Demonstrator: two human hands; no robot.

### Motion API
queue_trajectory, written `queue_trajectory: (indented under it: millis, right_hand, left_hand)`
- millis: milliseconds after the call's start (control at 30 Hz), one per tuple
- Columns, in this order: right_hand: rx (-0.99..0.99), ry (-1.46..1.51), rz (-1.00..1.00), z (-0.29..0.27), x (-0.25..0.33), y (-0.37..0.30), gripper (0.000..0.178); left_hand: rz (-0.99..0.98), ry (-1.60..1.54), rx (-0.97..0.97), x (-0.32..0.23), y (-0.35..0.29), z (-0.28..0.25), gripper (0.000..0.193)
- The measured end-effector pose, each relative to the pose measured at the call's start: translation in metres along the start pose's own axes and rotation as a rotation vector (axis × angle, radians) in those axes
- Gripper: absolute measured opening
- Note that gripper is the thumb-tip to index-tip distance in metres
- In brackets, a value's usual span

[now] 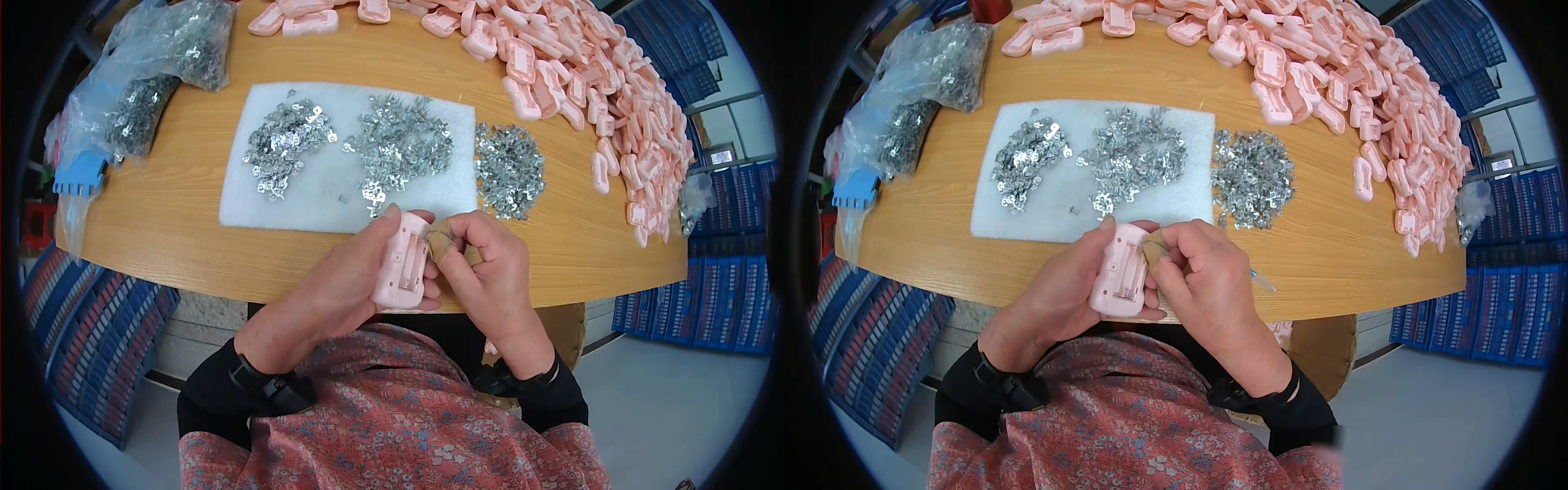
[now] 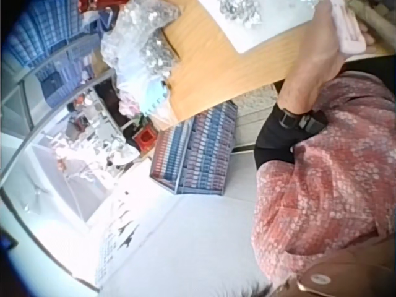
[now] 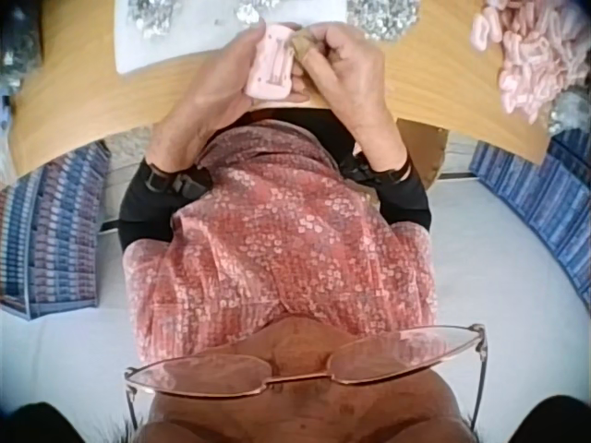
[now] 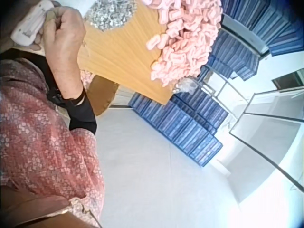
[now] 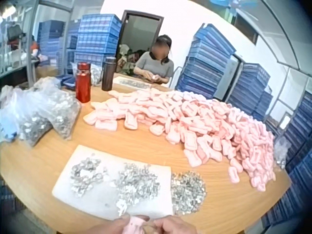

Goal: The person sits at a table and repeatedly picks up pink plastic housings and small metal components. They insert the metal pieces into the plastic housings by hand, then place the assembled units into a pile on the table. The process is repetitive and involves handling multiple identical units.

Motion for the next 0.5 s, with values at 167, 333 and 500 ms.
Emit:
queue_trajectory:
  millis: [167, 333, 500]
  right_hand:
    - [0.017, 0.023, 0.067, 0.001, -0.006, 0.001, 0.009]
    - [0.019, 0.150, 0.113, 0.004, -0.012, 0.003, 0.008]
    - [-0.038, -0.126, -0.060, 0.009, -0.001, 0.001, 0.014]
  left_hand:
    - [-0.008, -0.015, -0.012, 0.000, 0.002, 0.001, 0.057]
    - [-0.003, -0.061, 0.053, 0.002, 0.002, -0.004, 0.052]
    - [0.008, -0.014, -0.002, 0.001, 0.004, -0.001, 0.055]
Point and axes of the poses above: each hand's wrist, its own y-axis towards the middle knuckle, its own z-axis out of the palm, x = y × z, the point moved 3 cm from there along y, towards the middle knuckle, and after that the axes turned 7 degrees about -z, right-handed, at the moved point
